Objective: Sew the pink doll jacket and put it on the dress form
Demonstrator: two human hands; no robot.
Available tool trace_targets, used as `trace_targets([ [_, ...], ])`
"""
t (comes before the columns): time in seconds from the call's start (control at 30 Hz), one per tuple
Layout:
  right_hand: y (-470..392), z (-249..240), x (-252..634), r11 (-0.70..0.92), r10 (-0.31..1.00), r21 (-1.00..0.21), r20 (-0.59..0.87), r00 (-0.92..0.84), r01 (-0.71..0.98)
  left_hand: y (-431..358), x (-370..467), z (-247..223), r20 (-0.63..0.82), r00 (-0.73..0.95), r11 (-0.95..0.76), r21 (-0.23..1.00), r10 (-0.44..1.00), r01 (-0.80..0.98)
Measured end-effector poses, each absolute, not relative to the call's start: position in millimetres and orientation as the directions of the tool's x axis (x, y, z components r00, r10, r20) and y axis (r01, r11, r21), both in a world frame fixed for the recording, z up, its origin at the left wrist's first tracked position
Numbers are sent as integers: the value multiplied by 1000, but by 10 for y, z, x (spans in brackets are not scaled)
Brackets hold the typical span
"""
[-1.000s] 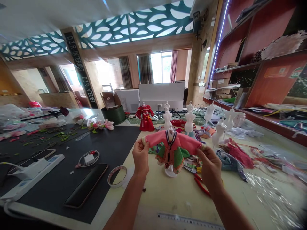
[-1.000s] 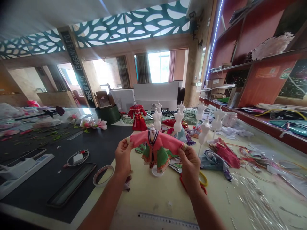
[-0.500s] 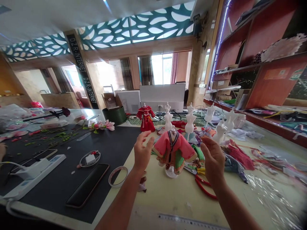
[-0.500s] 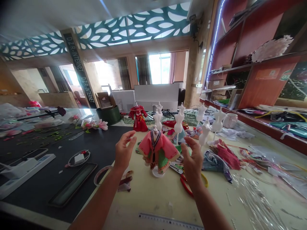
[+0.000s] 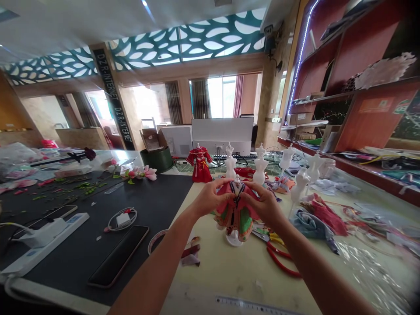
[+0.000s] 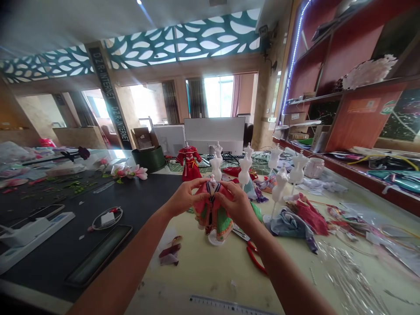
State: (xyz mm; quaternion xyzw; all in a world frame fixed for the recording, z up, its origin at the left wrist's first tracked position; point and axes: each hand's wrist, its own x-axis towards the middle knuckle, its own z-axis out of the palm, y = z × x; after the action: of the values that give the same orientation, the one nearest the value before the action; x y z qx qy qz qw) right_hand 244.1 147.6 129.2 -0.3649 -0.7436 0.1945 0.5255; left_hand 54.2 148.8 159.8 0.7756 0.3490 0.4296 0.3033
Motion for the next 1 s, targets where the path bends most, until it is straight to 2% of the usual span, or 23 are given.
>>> trace_targets([
  [0.17, 1465, 1282, 2429, 682, 725, -662, 668, -168, 311, 1424, 564, 1596, 513, 362, -615, 739, 778, 275],
  [0.23, 1455, 1275, 2427, 721, 675, -606, 723, -147, 336, 1399, 571, 1584, 545, 332, -633, 719, 770, 288],
  [0.37, 1401, 1264, 2419, 743, 572, -442, 809, -134, 502, 1357, 596, 1535, 611, 254, -660, 669, 750, 341],
  [0.5, 1346, 1236, 2408, 721, 538, -350, 827, -164, 598, 1328, 618, 1494, 654, 231, -685, 620, 720, 382],
  [0.67, 1349, 1213, 2411, 703, 505, -246, 833, -225, 667, 1308, 611, 1489, 634, 274, -686, 613, 723, 392],
  [0.87, 1381, 1251, 2427, 691, 491, -178, 827, -275, 700, 1298, 650, 1471, 647, 233, -668, 583, 726, 462],
  [1.0, 1402, 1212, 2443, 687, 506, -189, 818, -275, 701, 1286, 688, 1441, 647, 215, -658, 588, 732, 471],
])
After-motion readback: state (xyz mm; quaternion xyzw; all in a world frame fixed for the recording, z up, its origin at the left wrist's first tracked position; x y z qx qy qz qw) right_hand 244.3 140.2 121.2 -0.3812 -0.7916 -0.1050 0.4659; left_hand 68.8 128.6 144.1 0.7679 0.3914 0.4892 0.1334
